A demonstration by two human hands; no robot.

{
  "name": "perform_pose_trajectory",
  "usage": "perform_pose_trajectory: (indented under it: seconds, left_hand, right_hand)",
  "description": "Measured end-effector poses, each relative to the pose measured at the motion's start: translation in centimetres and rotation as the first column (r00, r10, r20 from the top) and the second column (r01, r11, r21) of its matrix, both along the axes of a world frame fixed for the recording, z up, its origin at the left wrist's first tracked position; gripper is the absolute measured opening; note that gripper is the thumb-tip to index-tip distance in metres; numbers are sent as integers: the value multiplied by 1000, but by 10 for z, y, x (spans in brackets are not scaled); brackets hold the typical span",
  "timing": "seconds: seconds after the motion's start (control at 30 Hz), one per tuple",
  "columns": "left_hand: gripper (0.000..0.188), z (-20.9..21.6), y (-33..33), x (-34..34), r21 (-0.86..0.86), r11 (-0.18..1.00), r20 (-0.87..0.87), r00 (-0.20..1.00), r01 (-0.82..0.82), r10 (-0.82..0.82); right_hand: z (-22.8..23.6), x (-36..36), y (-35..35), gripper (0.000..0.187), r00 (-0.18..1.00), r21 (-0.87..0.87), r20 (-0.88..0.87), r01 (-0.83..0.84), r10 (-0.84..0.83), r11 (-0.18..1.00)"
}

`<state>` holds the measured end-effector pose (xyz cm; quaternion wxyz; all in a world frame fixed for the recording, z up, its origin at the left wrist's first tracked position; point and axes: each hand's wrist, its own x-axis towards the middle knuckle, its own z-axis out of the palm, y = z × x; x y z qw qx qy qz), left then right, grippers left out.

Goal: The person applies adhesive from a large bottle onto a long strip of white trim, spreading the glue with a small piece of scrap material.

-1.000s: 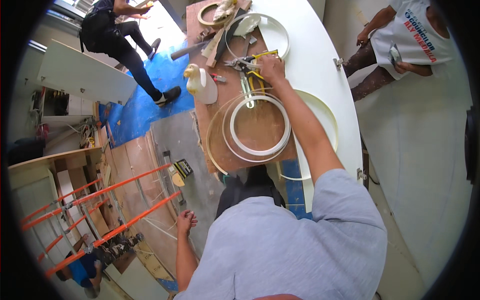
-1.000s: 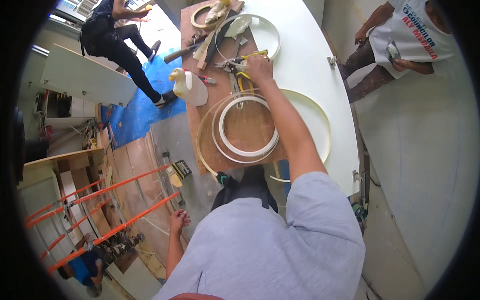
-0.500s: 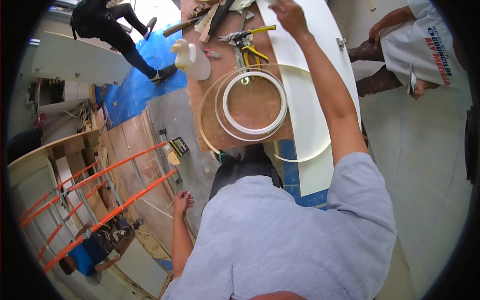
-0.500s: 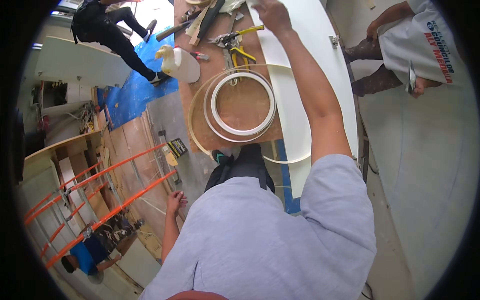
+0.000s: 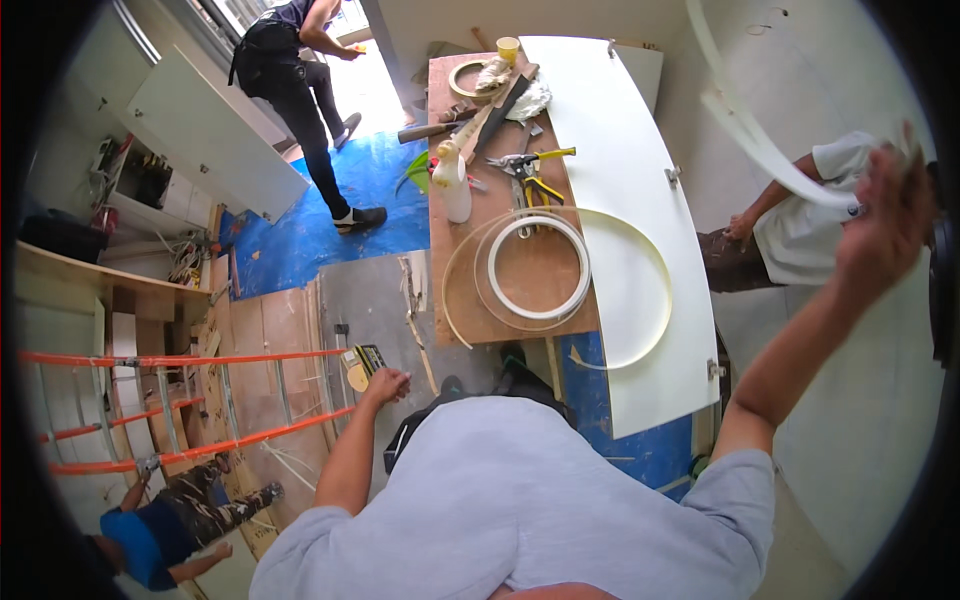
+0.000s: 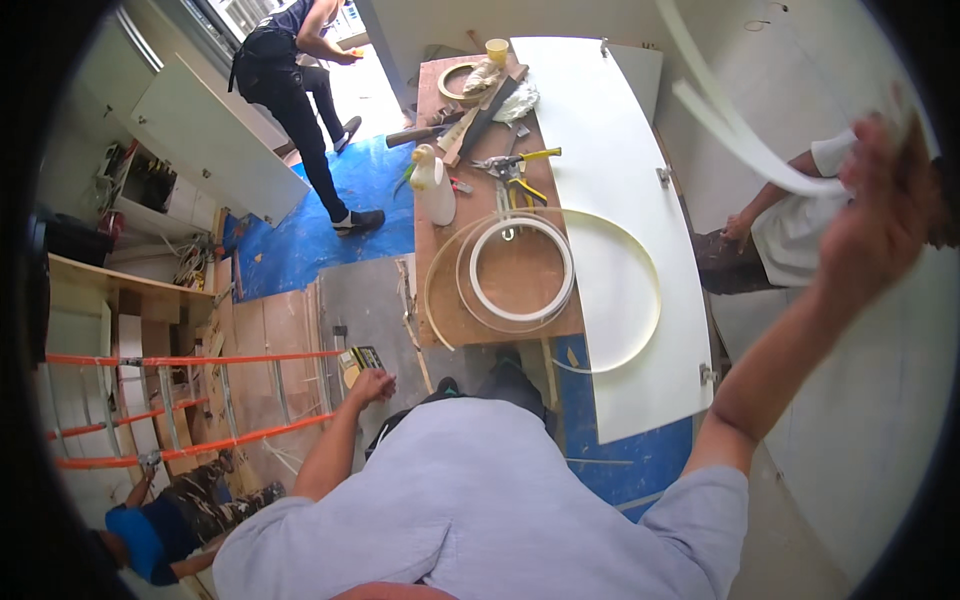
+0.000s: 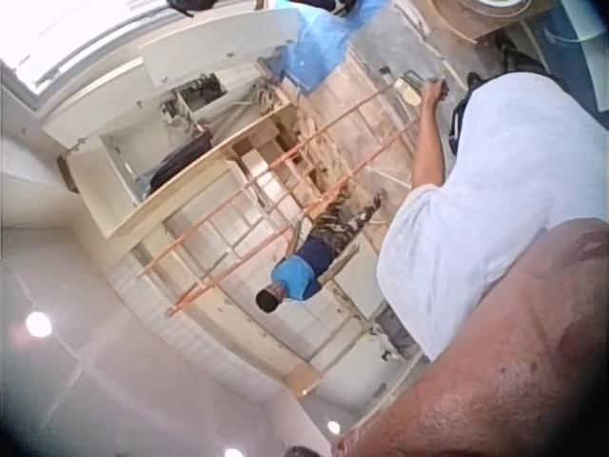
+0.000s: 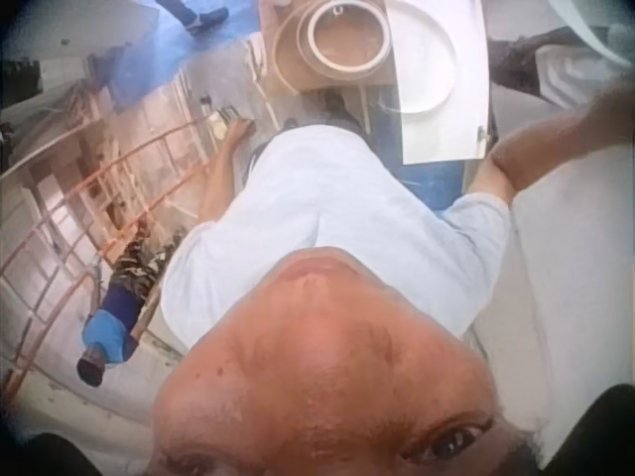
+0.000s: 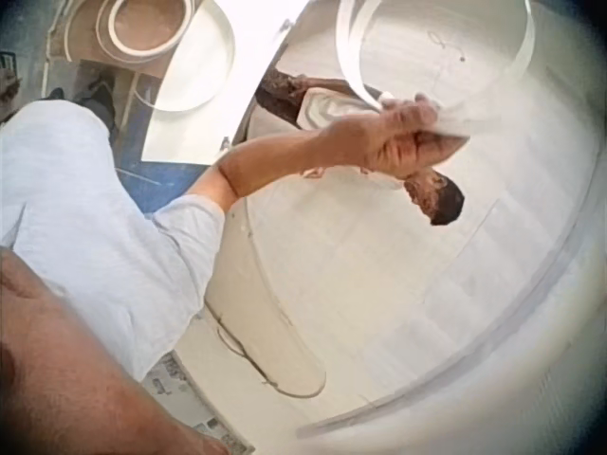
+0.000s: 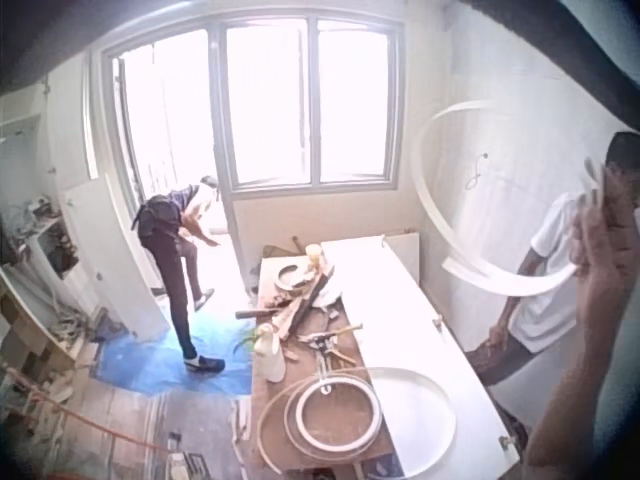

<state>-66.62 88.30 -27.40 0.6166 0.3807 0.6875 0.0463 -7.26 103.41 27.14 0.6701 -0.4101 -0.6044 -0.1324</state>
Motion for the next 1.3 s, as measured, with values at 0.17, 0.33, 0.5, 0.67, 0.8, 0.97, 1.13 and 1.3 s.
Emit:
perform_pose_trajectory:
  seconds: [0.17, 0.33, 0.5, 0.67, 0.8, 0.97, 1.13, 1.3]
  left_hand:
    - [38, -9, 24, -9, -32, 997, 122, 990, 72, -67]
    - [20, 44, 20, 45, 49, 949, 327, 893, 311, -309]
    - [25, 157, 0, 156, 103, 976, 851, 492, 192, -187]
    - [25, 240, -5, 234, -23, 951, 1000, 14, 309, 20]
    - [44, 257, -28, 268, -78, 899, 984, -109, 431, 138]
    - [56, 255, -84, 308, -85, 824, 973, -132, 559, 190]
    - [56, 248, -152, 346, -115, 768, 976, -73, 630, 206]
    - [30, 229, -212, 371, -10, 832, 991, -103, 555, 81]
  right_hand:
    - [40, -41, -179, 47, 999, -275, 18, 46, -42, 960]
    - [6, -97, -320, 50, 962, -449, 86, 270, -259, 852]
    - [-36, -155, -398, 41, 937, -774, 185, 325, -296, 544]
    - [-101, -183, -442, 36, 882, -924, -64, 125, -467, 362]
    - [-164, -178, -479, 36, 748, -892, -323, -36, -579, 451]
    - [-214, -175, -519, 33, 692, -910, -258, 60, -674, 410]
    - [-234, -157, -549, 32, 627, -914, -260, 87, -735, 397]
    - [-241, -131, -580, 33, 683, -870, -345, 25, -644, 492]
